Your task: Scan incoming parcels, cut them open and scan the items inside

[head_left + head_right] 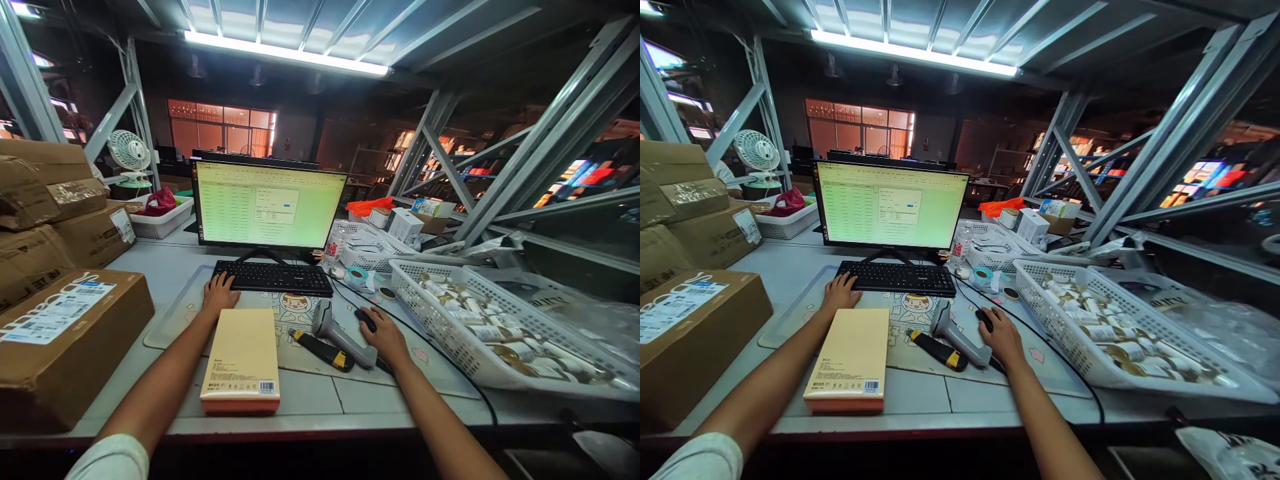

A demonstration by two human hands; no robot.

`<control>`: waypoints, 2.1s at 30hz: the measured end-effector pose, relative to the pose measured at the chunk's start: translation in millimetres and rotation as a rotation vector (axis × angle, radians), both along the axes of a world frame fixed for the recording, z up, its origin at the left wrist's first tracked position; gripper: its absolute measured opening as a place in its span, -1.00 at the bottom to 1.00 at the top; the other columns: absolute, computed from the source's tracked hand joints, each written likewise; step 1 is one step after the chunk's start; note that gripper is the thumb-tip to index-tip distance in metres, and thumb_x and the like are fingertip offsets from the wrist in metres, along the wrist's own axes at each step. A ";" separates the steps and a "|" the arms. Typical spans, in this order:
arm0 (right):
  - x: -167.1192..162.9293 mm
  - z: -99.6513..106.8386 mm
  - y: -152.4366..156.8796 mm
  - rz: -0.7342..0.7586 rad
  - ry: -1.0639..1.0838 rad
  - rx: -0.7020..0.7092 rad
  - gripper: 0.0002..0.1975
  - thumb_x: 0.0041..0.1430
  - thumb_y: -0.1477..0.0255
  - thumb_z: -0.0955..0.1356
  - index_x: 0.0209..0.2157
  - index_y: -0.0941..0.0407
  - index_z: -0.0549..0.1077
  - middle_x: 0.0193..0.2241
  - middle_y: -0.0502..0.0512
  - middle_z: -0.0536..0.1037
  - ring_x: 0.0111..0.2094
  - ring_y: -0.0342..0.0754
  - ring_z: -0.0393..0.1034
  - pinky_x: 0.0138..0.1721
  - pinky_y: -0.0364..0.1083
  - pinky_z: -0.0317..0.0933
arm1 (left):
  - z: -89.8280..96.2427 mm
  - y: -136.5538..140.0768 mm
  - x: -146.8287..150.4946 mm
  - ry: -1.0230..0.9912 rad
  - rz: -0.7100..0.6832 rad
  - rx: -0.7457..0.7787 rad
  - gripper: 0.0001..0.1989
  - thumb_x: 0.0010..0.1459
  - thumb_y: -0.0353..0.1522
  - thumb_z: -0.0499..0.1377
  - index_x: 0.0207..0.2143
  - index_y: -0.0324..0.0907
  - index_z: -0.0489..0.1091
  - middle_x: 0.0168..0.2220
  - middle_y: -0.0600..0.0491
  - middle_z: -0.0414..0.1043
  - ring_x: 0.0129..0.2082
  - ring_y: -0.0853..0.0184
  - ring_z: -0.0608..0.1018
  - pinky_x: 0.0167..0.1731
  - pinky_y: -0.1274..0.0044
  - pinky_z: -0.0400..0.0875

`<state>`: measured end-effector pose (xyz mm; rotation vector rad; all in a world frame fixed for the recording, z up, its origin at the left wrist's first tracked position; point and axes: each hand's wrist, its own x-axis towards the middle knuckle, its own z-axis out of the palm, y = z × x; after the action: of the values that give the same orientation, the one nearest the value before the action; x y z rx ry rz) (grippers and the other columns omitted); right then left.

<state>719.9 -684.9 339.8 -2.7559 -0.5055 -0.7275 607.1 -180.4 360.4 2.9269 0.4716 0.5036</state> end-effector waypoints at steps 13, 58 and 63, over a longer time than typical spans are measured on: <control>-1.4 4.0 0.9 0.039 0.013 0.051 -0.58 0.26 0.27 0.24 0.07 0.10 0.47 0.07 0.25 0.54 0.03 0.18 0.46 0.11 0.13 0.33 | 0.0 -1.2 -1.4 -0.012 0.002 -0.003 -0.37 0.34 -0.11 0.04 0.39 -0.09 0.22 0.46 -0.11 0.06 0.42 -0.05 0.14 0.34 0.11 0.06; -2.6 5.0 1.0 -0.027 0.058 0.033 -0.56 0.28 0.25 0.24 0.12 0.11 0.41 0.13 0.24 0.50 0.08 0.17 0.43 0.09 0.09 0.30 | 6.3 -3.1 -4.3 0.021 -0.004 -0.020 -0.37 0.35 -0.12 0.03 0.40 -0.10 0.21 0.47 -0.09 0.03 0.44 -0.02 0.12 0.35 0.11 0.05; -4.0 7.6 2.3 -0.067 0.093 0.034 -0.57 0.27 0.22 0.24 0.08 0.14 0.39 0.05 0.27 0.53 0.04 0.17 0.44 0.06 0.07 0.30 | 5.5 -3.7 -4.7 0.003 0.003 -0.015 -0.38 0.34 -0.12 0.04 0.39 -0.10 0.22 0.47 -0.09 0.05 0.43 -0.03 0.13 0.35 0.11 0.06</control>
<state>716.0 -682.5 347.4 -2.7710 -0.3791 -0.6129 602.4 -184.1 366.0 2.9135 0.4785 0.4936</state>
